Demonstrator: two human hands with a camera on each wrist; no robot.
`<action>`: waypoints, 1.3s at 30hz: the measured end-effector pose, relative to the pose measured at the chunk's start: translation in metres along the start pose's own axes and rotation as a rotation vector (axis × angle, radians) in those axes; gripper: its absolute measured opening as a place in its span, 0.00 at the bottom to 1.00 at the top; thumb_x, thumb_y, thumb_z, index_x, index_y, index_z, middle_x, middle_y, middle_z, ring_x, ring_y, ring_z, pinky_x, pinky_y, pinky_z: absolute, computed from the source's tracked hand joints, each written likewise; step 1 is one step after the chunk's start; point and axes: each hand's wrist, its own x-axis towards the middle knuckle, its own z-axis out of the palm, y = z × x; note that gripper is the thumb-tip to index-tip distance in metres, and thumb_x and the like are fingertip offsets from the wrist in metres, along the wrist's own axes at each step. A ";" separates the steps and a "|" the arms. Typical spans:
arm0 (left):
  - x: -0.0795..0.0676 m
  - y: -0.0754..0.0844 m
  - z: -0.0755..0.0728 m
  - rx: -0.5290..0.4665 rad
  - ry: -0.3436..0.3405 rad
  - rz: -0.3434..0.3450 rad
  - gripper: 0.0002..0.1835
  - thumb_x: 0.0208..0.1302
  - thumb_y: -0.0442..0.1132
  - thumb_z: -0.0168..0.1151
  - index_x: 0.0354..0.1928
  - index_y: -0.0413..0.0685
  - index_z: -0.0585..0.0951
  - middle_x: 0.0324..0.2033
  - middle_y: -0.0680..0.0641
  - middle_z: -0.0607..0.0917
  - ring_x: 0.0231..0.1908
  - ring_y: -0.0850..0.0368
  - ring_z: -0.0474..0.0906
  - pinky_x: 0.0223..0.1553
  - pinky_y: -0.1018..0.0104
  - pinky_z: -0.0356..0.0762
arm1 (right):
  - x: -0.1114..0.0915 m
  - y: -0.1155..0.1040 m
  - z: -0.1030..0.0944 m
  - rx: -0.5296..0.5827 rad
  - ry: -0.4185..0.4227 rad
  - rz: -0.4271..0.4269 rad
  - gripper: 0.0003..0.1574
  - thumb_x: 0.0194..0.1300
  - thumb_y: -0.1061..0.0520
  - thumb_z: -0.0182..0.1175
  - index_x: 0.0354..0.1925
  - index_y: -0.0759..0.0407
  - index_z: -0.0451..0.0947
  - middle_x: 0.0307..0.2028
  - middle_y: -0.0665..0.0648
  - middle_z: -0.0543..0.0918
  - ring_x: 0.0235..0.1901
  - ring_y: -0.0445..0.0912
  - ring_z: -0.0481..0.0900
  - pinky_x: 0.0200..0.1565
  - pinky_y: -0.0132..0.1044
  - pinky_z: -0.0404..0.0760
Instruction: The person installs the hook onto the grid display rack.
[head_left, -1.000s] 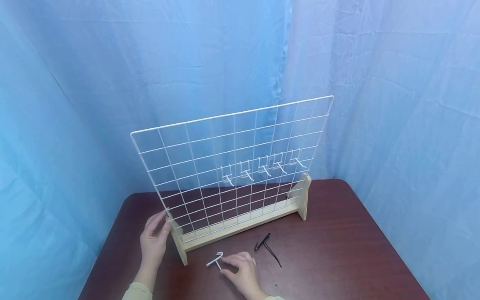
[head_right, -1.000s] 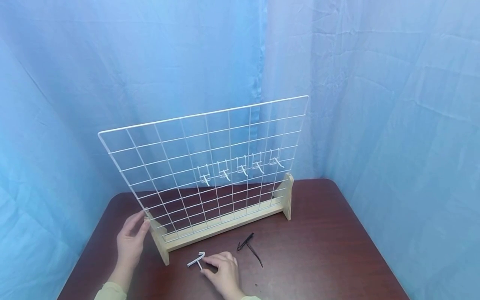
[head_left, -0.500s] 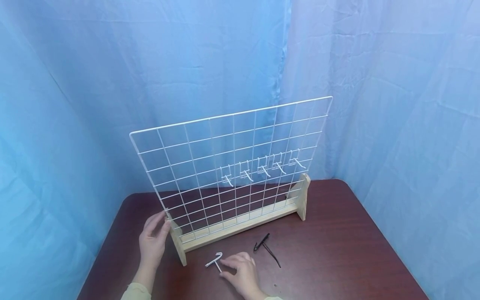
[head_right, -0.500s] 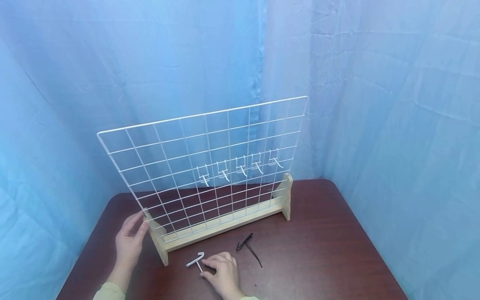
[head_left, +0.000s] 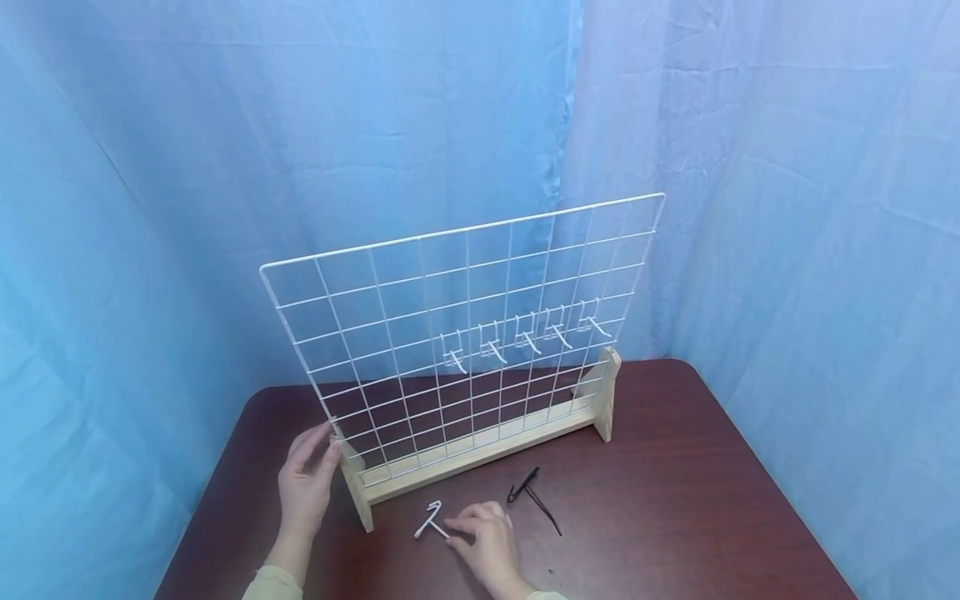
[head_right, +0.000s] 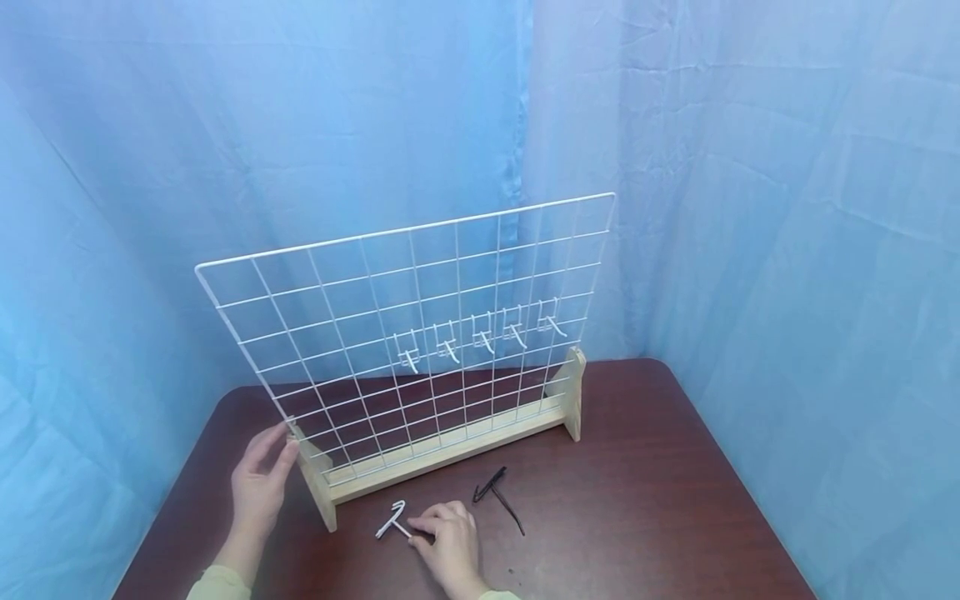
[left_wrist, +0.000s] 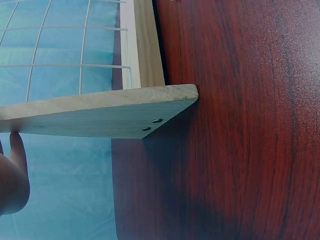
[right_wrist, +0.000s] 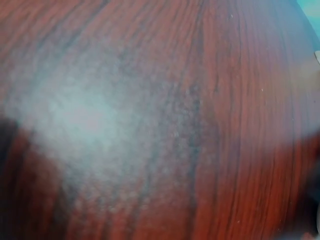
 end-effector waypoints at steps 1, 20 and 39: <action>0.000 0.000 0.000 -0.001 0.000 -0.002 0.16 0.65 0.22 0.59 0.55 0.26 0.77 0.47 0.63 0.76 0.50 0.69 0.72 0.54 0.83 0.74 | 0.000 0.000 0.000 -0.001 0.002 0.003 0.18 0.40 0.52 0.81 0.35 0.42 0.89 0.32 0.37 0.81 0.38 0.38 0.73 0.40 0.36 0.74; -0.001 0.001 0.000 0.011 -0.001 -0.004 0.17 0.66 0.22 0.59 0.56 0.26 0.77 0.47 0.62 0.76 0.51 0.70 0.72 0.54 0.84 0.73 | 0.007 -0.002 -0.001 0.020 -0.053 0.152 0.07 0.52 0.53 0.75 0.28 0.41 0.86 0.31 0.35 0.83 0.36 0.37 0.74 0.40 0.38 0.76; 0.003 -0.020 0.000 0.026 0.013 0.001 0.17 0.66 0.22 0.59 0.56 0.28 0.78 0.48 0.64 0.76 0.51 0.70 0.72 0.54 0.84 0.73 | 0.021 -0.006 -0.010 0.313 -0.090 0.439 0.05 0.58 0.57 0.72 0.32 0.47 0.86 0.31 0.43 0.86 0.35 0.38 0.72 0.39 0.35 0.75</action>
